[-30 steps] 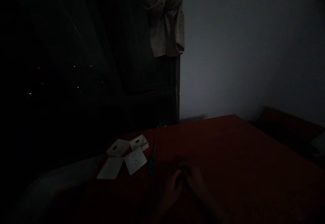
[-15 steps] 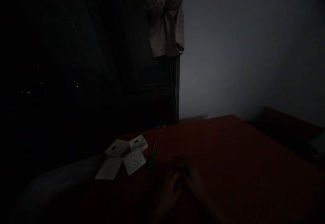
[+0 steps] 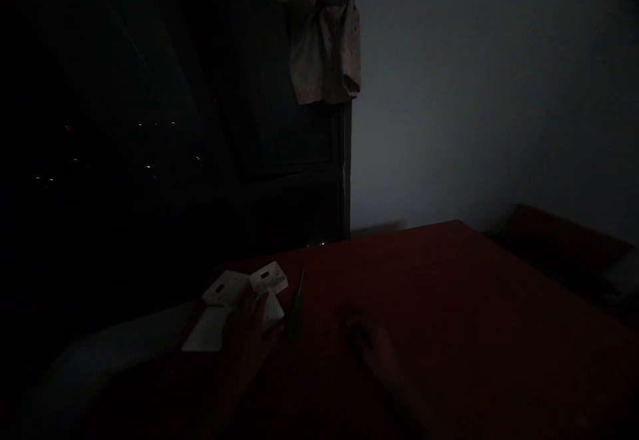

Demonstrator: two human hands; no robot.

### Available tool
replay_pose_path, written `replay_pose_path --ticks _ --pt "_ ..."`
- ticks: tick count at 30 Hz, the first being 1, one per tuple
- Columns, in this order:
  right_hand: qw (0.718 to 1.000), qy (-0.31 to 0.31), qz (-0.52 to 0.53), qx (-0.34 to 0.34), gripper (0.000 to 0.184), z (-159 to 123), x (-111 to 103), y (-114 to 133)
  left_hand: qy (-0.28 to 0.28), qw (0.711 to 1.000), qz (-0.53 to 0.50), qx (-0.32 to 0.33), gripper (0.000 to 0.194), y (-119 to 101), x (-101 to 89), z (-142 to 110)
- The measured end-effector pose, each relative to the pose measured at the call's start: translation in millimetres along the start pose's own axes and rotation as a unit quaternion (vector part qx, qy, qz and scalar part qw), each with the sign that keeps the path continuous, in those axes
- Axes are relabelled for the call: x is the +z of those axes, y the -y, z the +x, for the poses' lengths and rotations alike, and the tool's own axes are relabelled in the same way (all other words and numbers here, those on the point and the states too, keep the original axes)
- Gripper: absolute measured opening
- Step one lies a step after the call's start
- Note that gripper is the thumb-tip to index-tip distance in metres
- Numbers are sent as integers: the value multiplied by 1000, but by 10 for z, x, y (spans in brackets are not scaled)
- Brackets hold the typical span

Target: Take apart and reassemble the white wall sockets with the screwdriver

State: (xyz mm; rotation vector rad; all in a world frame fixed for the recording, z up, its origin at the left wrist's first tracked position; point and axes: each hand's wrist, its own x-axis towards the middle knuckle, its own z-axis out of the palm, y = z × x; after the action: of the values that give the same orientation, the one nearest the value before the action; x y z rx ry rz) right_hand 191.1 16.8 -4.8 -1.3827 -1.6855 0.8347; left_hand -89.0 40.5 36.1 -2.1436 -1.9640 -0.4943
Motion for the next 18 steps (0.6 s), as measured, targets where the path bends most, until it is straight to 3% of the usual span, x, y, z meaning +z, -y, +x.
replay_pose_path --ticks 3,8,13,18 --pt "1000 3 -5 -2 31 -17 -13 10 45 998 42 -18 66 191 80 17" --pt "1000 6 -18 2 32 -38 -14 1 89 994 54 -24 70 294 152 10" --pt "998 18 -54 13 33 -15 4 41 81 995 62 17 61 304 137 -1" --pt "991 53 -122 15 36 80 126 303 75 995 66 7 66 229 56 27"
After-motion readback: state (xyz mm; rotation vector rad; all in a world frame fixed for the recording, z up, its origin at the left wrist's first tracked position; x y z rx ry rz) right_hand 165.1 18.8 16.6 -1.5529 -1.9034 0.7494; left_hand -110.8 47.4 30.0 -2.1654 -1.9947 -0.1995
